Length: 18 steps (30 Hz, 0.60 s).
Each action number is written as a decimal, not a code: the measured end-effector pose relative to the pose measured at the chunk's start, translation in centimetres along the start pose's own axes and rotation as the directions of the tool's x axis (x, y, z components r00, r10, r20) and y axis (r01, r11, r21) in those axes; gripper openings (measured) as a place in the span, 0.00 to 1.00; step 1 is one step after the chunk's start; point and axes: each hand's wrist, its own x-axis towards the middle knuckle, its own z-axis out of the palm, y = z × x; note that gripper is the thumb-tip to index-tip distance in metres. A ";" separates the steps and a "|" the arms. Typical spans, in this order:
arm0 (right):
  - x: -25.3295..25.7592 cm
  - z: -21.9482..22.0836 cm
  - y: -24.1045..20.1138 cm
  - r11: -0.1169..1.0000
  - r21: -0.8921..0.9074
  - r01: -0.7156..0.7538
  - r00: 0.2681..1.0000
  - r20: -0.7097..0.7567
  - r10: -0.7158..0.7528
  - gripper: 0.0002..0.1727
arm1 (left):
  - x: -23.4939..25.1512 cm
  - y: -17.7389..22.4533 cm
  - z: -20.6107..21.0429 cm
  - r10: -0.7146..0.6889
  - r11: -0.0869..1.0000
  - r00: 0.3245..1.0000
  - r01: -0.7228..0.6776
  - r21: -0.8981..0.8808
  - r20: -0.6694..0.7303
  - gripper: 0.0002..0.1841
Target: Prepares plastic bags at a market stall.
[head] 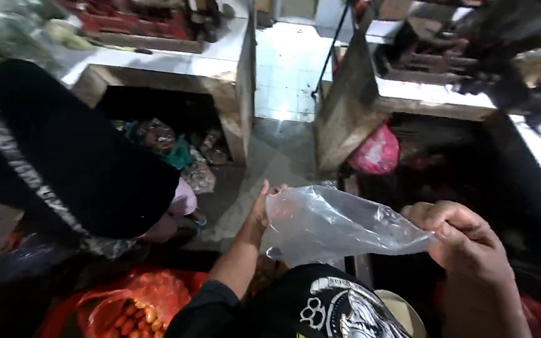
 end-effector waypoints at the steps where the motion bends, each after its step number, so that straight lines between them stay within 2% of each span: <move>1: -0.5 -0.3 -0.2 1.000 -0.001 -0.010 1.000 -0.028 0.010 0.10 | 0.5 0.0 -0.3 0.000 1.000 0.996 -0.001 0.008 0.093 0.36; 2: -1.2 -0.7 -0.4 1.000 -0.020 -0.016 0.997 -0.078 0.015 0.10 | 0.8 0.3 -0.2 -0.026 0.998 0.989 0.018 0.054 0.143 0.27; 3: -2.0 -1.2 -0.5 0.998 -0.060 -0.020 0.990 -0.143 0.011 0.10 | 0.9 0.8 0.5 -0.062 0.987 0.991 0.044 0.155 0.115 0.21; 5: -3.6 -2.6 -0.6 0.981 -0.191 -0.028 0.957 -0.290 -0.030 0.10 | 0.6 1.9 2.1 -0.123 0.940 0.992 0.106 0.325 0.033 0.16; 6: -4.4 -3.2 -0.6 0.968 -0.247 -0.041 0.934 -0.355 -0.051 0.09 | 0.6 2.0 2.5 -0.116 0.935 0.993 0.106 0.339 0.009 0.15; 10: -7.1 -4.1 -1.0 0.948 -0.299 -0.110 0.858 -0.511 -0.061 0.08 | 1.3 2.4 3.4 0.046 0.987 0.998 -0.038 0.155 -0.051 0.14; 12: -7.7 -3.9 -0.8 0.942 -0.299 -0.150 0.829 -0.558 -0.046 0.08 | 1.1 2.9 4.5 0.040 0.988 0.999 -0.036 0.152 -0.019 0.15; 14: -8.1 -3.9 -0.2 0.923 -0.331 -0.195 0.751 -0.656 -0.077 0.08 | 1.2 3.4 4.8 0.063 0.987 0.998 -0.060 0.148 -0.017 0.14; 16: -8.6 -4.2 0.3 0.902 -0.341 -0.264 0.624 -0.774 -0.110 0.07 | 1.6 3.5 4.2 0.139 0.987 0.986 -0.131 0.090 -0.092 0.10; 17: -8.8 -4.3 0.5 0.887 -0.347 -0.304 0.590 -0.800 -0.110 0.07 | 1.6 3.5 4.0 0.146 0.988 0.982 -0.138 0.072 -0.119 0.09; 18: -8.8 -4.2 0.7 0.879 -0.350 -0.323 0.587 -0.803 -0.104 0.07 | 1.5 3.6 4.1 0.137 0.988 0.983 -0.126 0.086 -0.127 0.09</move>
